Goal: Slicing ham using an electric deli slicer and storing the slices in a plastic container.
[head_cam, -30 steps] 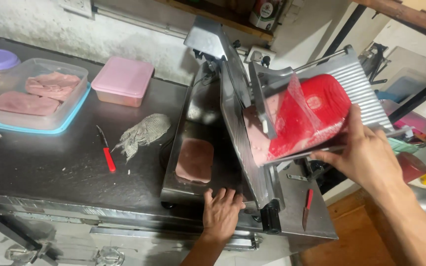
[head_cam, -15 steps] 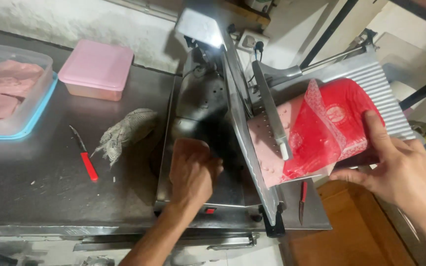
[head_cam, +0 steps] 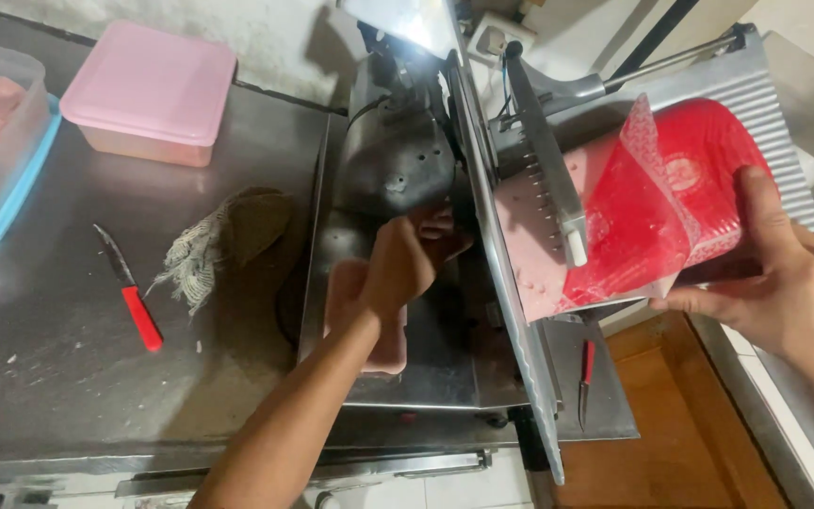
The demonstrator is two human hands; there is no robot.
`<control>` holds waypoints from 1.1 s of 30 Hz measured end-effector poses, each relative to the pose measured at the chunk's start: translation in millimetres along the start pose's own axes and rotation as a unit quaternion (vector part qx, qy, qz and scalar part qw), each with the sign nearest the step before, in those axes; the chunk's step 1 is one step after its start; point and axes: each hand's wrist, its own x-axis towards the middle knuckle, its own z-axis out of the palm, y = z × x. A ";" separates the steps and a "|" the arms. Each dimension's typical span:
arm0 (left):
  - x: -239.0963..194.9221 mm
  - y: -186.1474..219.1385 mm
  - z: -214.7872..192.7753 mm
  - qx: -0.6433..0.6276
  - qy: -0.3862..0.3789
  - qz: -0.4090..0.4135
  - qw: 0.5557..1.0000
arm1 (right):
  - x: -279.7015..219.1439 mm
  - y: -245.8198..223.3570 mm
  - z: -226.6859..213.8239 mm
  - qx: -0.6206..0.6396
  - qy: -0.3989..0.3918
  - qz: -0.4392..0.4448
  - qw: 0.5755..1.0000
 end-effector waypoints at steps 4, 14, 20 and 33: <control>16.1 -34.1 25.5 -0.319 -0.022 -0.042 0.947 | 17.1 -7.5 2.8 0.015 0.025 -0.042 0.999; 12.0 -21.5 9.1 -0.334 -0.045 -0.005 0.942 | 41.4 -3.1 21.1 -0.139 0.021 -0.034 0.989; 9.5 -24.4 -3.7 -0.304 -0.027 -0.077 0.949 | 54.5 20.1 41.4 -0.101 -0.002 -0.008 0.995; -1.9 10.7 -46.7 -0.084 0.038 -0.068 0.993 | 92.1 43.0 76.8 -0.108 0.029 -0.032 0.993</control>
